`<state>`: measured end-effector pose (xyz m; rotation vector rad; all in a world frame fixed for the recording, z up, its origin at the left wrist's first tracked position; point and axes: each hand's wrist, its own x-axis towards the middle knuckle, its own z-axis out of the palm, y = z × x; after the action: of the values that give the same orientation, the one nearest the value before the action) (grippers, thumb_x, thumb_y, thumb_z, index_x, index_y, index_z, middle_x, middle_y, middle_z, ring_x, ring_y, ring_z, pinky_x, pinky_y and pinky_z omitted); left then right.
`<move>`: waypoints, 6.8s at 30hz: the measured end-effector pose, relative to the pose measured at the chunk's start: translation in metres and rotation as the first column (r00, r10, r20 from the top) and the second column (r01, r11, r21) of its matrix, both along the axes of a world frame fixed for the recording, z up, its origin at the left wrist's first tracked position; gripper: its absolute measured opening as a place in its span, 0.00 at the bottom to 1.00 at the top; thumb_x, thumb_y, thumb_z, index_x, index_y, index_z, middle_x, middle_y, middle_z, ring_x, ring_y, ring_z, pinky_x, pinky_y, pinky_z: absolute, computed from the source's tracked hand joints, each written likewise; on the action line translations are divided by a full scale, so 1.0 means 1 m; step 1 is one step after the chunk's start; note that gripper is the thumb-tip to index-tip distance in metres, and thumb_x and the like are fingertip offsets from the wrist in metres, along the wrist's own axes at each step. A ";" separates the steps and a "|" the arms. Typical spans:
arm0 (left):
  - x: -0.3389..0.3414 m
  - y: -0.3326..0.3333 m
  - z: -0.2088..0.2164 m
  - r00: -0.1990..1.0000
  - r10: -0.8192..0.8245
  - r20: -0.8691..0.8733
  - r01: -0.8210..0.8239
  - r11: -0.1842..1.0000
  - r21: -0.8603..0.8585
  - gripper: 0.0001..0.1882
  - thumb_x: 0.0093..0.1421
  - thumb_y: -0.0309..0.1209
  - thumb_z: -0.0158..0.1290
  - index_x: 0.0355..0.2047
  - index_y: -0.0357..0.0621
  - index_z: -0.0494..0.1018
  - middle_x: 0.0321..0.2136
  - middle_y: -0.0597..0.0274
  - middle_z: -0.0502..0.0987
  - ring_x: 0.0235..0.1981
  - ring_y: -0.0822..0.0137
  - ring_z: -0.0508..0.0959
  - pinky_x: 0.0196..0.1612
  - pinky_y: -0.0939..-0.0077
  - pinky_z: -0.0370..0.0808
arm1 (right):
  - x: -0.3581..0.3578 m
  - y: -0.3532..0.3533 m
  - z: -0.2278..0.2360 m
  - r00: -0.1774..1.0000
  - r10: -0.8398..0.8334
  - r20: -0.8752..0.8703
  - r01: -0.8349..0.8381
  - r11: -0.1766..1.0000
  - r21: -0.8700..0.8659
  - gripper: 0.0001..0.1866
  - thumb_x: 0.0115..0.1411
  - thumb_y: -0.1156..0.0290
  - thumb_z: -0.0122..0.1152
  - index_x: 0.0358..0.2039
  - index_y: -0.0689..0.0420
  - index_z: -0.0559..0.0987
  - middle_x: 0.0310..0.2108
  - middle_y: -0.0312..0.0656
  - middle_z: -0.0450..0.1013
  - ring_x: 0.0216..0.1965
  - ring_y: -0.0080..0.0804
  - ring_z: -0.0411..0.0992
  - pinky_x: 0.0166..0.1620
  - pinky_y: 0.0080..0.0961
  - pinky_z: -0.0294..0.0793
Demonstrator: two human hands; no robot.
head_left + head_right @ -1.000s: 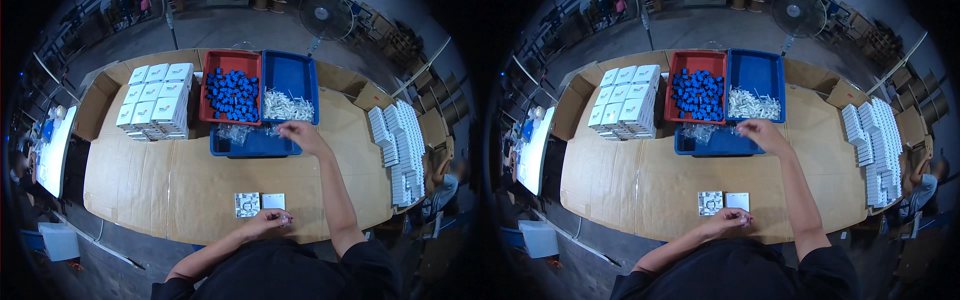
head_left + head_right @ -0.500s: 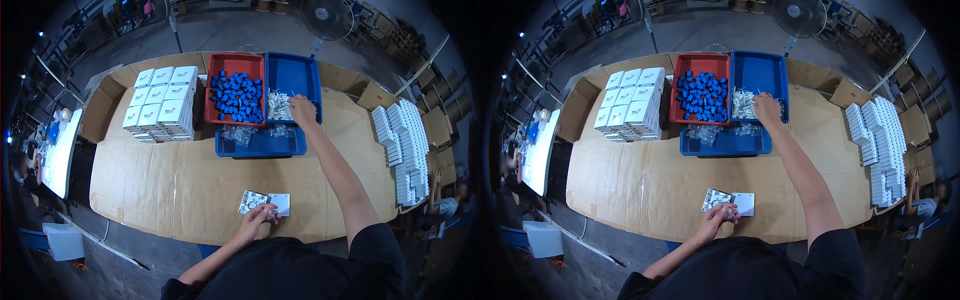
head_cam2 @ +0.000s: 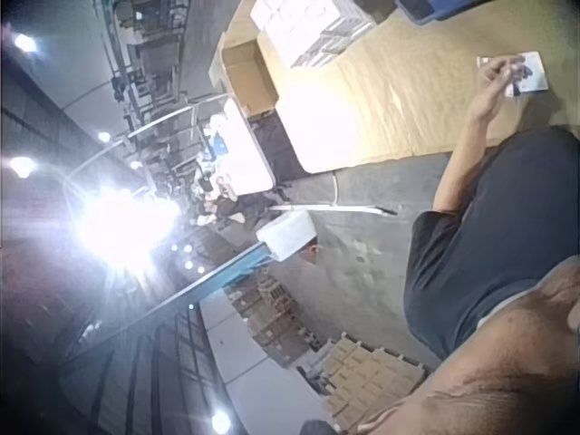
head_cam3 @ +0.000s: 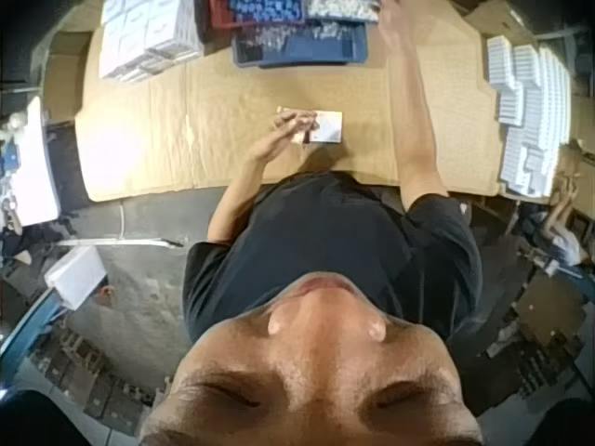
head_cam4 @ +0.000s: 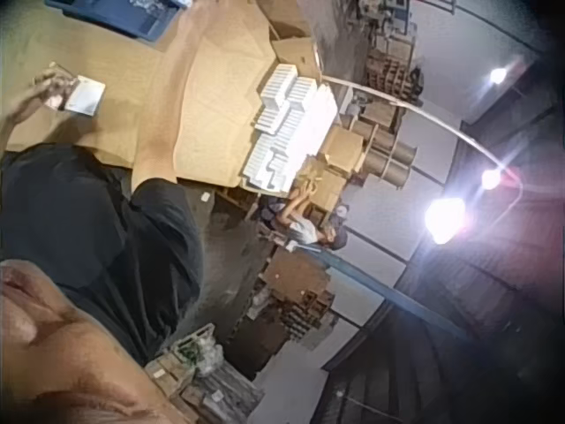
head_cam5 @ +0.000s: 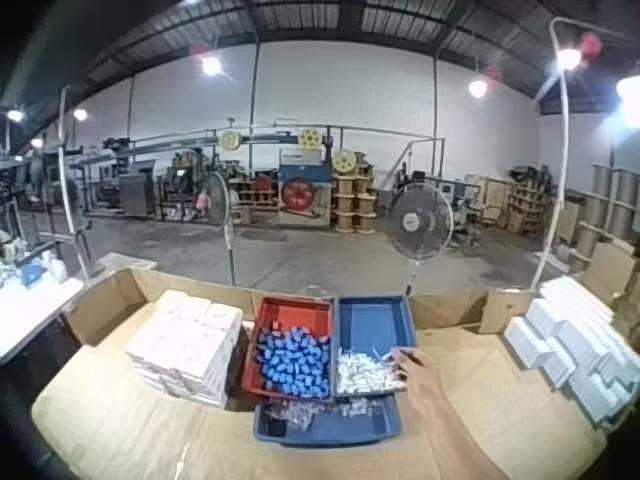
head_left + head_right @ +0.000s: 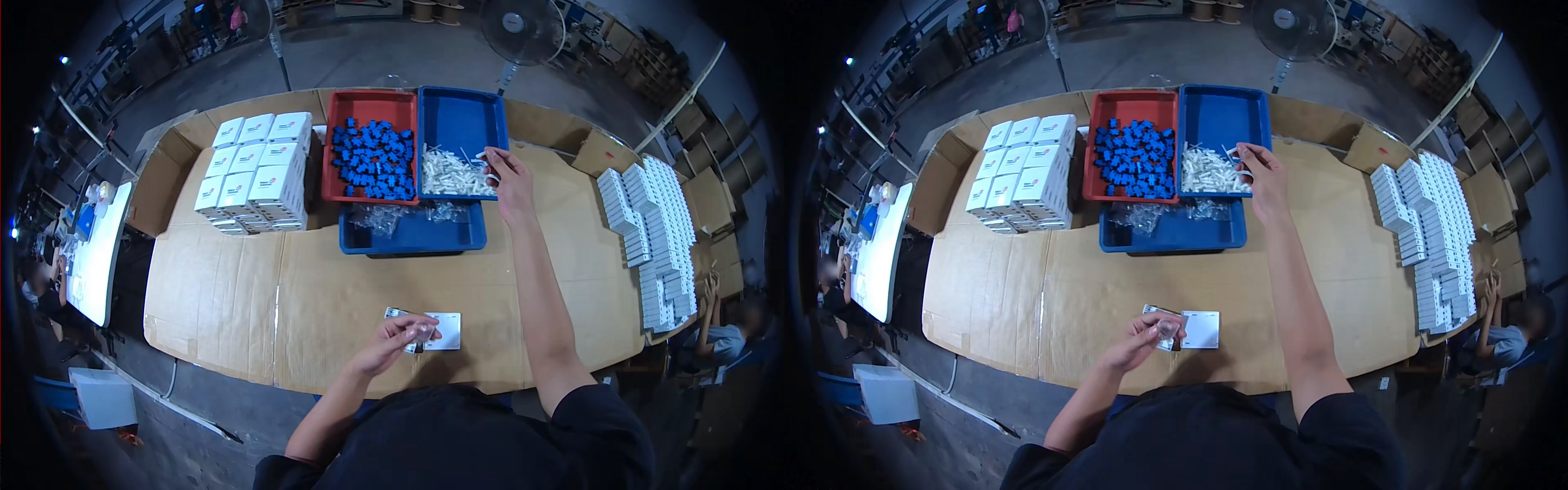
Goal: The person assembles small plastic components by hand, inserting blue plastic connectors and white component inserts into a white plastic housing box.
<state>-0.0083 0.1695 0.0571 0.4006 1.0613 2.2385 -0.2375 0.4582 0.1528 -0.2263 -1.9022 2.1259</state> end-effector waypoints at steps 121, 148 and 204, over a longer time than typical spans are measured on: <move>-0.037 0.035 0.046 0.823 0.330 0.463 -0.415 0.905 0.093 0.30 0.77 0.54 0.42 0.62 0.41 0.70 0.50 0.60 0.80 0.50 0.62 0.80 0.56 0.64 0.75 | 0.082 0.015 0.010 0.972 0.231 -0.031 -0.232 0.972 -0.037 0.07 0.67 0.75 0.65 0.45 0.61 0.81 0.38 0.38 0.79 0.31 0.18 0.69 0.37 0.17 0.69; -0.016 0.006 0.039 0.866 0.272 0.420 -0.327 0.943 0.063 0.24 0.77 0.49 0.45 0.61 0.45 0.71 0.51 0.60 0.81 0.54 0.56 0.82 0.52 0.58 0.81 | 0.100 -0.098 0.027 0.345 0.902 0.260 -0.871 0.205 0.446 0.08 0.59 0.77 0.70 0.39 0.64 0.86 0.49 0.44 0.82 0.46 0.29 0.80 0.51 0.26 0.79; 0.011 0.007 0.032 0.960 0.212 0.181 -0.180 0.968 -0.173 0.24 0.77 0.43 0.47 0.61 0.37 0.75 0.48 0.60 0.82 0.48 0.69 0.80 0.57 0.70 0.74 | -0.080 -0.016 -0.089 0.956 0.290 -0.047 0.055 -0.018 0.998 0.10 0.59 0.74 0.62 0.37 0.48 0.89 0.40 0.36 0.80 0.53 0.41 0.73 0.54 0.51 0.74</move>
<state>0.0029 0.1765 0.0891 0.0029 1.2013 2.2894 -0.3170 0.4427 0.0639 0.5417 -2.7429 0.1790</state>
